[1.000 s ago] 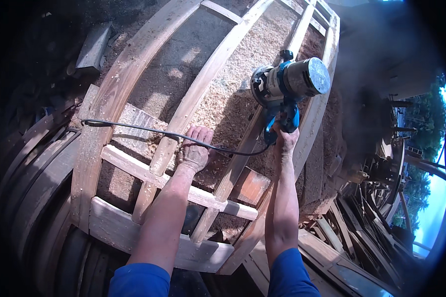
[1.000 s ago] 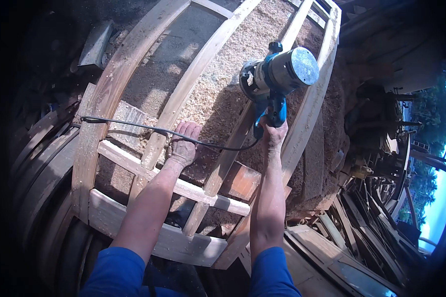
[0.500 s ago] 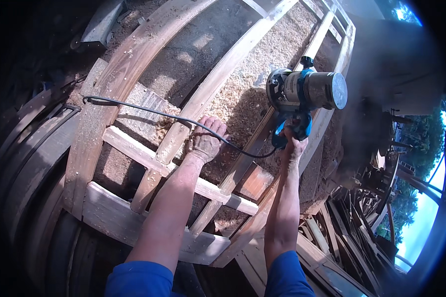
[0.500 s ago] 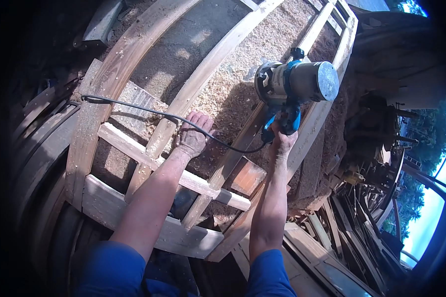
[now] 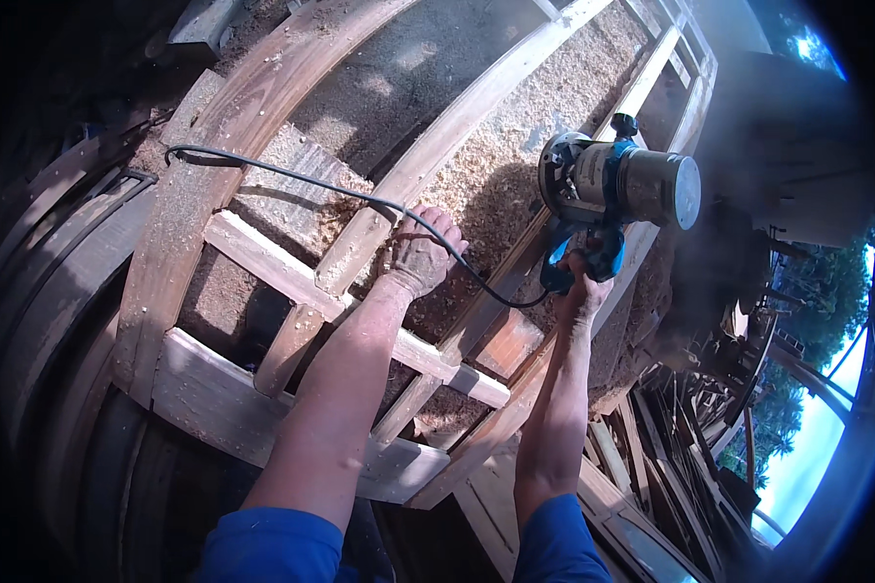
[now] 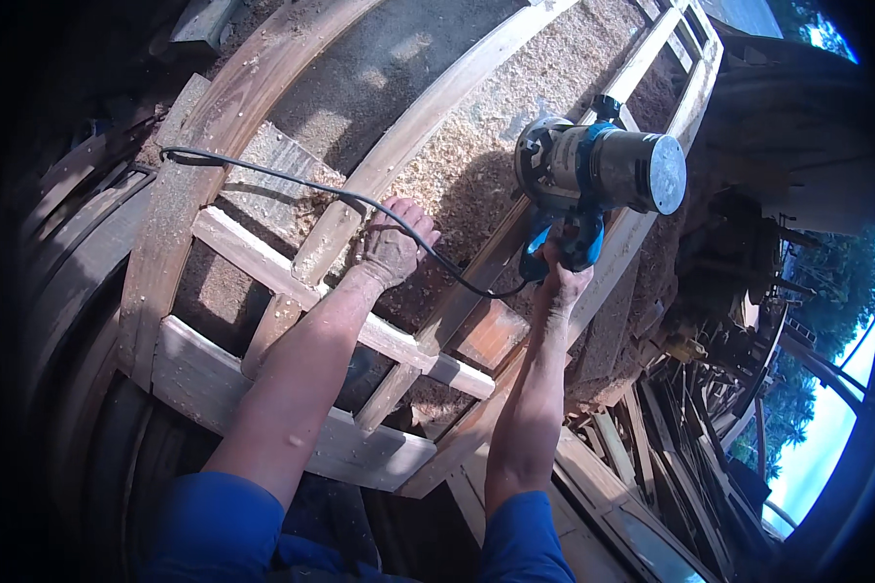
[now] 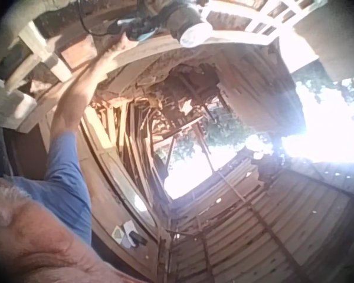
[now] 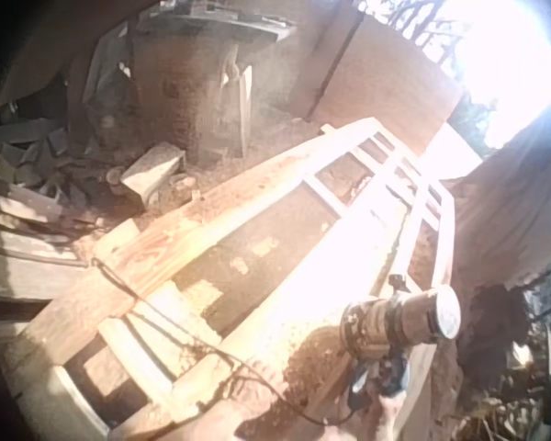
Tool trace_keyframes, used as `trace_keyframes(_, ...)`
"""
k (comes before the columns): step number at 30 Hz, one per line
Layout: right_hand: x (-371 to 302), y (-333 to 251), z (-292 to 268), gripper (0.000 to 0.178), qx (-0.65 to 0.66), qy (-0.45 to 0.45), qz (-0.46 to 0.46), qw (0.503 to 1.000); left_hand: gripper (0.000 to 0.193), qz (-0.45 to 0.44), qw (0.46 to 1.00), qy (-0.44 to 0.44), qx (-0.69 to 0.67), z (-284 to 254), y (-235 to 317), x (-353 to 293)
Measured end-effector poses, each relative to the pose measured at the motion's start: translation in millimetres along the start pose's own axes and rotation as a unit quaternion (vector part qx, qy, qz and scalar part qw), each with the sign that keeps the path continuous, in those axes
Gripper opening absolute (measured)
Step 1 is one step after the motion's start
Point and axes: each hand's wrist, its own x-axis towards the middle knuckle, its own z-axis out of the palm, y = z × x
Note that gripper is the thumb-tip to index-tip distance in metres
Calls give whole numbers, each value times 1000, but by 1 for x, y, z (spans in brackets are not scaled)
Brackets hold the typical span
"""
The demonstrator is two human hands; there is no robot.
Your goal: The person uses a router to shape the internal edges of a wooden door frame, moving the tool along the wooden slats while working in a sawdust-covered shop.
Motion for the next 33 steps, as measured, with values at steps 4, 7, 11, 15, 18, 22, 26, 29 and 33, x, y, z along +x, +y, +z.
trace_keyframes(4,-7,15,-12,36,-113,-18,-104,988,18,-6,999,24,-20,2,2,0)
trace_keyframes(7,-16,14,-10,36,-5,5,21,1000,19,-6,999,42,-23,1,-2,-3)
trace_keyframes(11,-32,11,-8,36,-64,7,7,998,20,-10,999,26,-19,0,-1,-5)
trace_keyframes(15,-52,10,-3,38,9,12,24,1000,18,8,999,41,-30,-4,-3,-6)
trace_keyframes(18,-65,16,-9,44,31,8,17,999,15,14,998,36,-55,-6,-2,-4)
trace_keyframes(22,-86,23,-9,46,64,20,15,998,18,62,992,-35,-102,-20,-6,-9)
trace_keyframes(26,-99,45,-16,45,35,40,14,999,70,101,976,-179,-72,-69,-1,-41)
trace_keyframes(29,-101,25,3,38,111,35,37,993,81,15,937,-277,-214,-114,-2,-66)
trace_keyframes(33,-99,35,-21,30,11,24,34,999,74,-326,468,-132,-811,-173,17,-53)
